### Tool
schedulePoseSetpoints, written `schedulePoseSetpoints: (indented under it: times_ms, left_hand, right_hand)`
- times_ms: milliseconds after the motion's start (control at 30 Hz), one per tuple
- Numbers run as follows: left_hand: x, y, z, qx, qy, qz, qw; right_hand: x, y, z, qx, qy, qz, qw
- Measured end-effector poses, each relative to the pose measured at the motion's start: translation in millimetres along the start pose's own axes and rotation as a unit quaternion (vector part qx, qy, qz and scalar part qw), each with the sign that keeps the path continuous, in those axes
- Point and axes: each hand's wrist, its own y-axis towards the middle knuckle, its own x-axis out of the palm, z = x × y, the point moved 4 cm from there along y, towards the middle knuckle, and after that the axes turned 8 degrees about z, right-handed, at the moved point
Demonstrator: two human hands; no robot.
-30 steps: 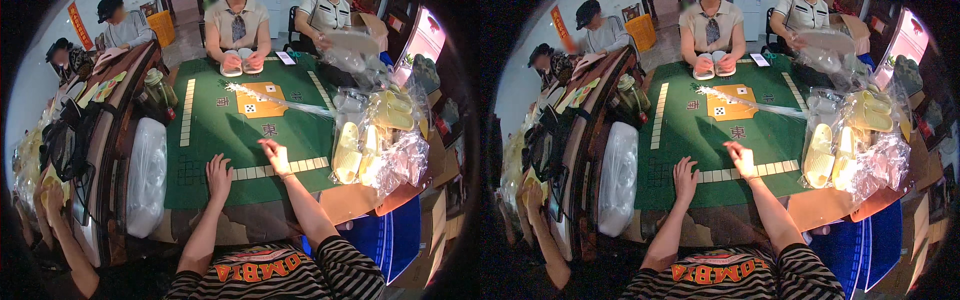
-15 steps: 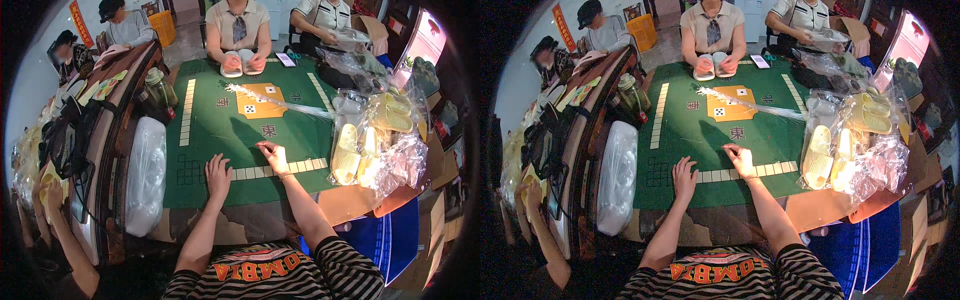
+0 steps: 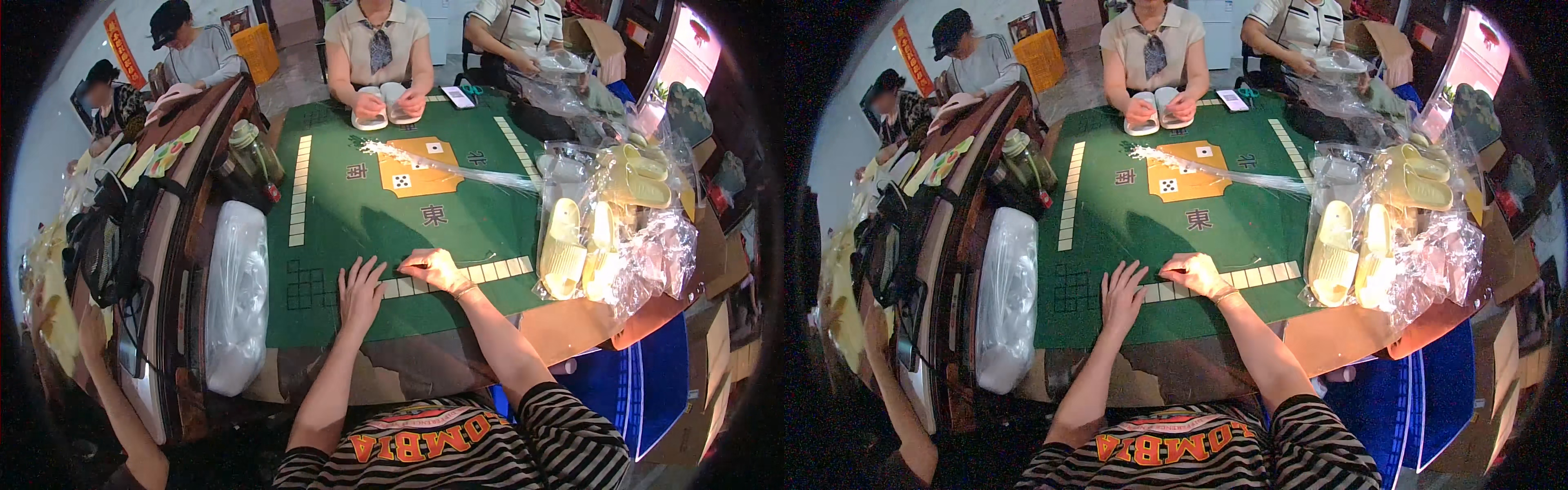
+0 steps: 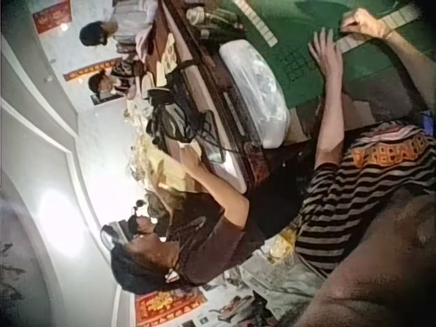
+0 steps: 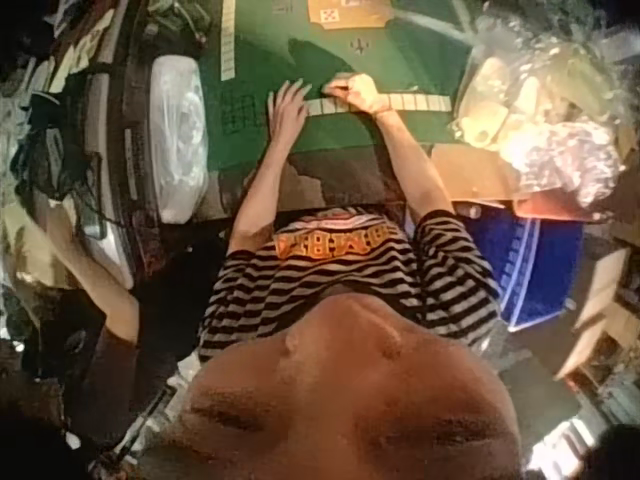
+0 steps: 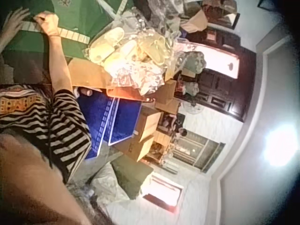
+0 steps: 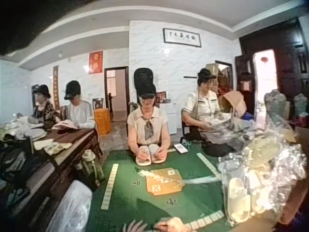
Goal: The person fastens pairs of slippers together by hand using plastic ties and packs slippers into plastic bags.
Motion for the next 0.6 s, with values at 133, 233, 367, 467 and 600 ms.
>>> schedulePoseSetpoints:
  times_ms: [133, 233, 367, 467, 600]
  left_hand:
    - [0, 1, -1, -0.011, -0.013, -0.006, 1.000]
    - [0, 3, 0, -0.018, -0.048, 0.022, 0.998]
    - [1, 2, -3, -0.026, -0.059, 0.038, 0.997]
    - [-1, 4, -6, -0.016, -0.088, 0.073, 0.993]
    - [-2, 4, -7, -0.018, -0.125, 0.092, 0.988]
  right_hand:
    - [-1, -3, -1, 0.023, 0.051, -0.022, 0.998]
    - [0, -6, 10, 0.030, 0.027, -0.006, 0.999]
    - [3, -6, 13, 0.044, 0.019, 0.006, 0.999]
    - [4, -6, 1, -0.025, -0.053, 0.011, 0.998]
    - [4, -8, 2, -0.032, -0.082, 0.031, 0.996]
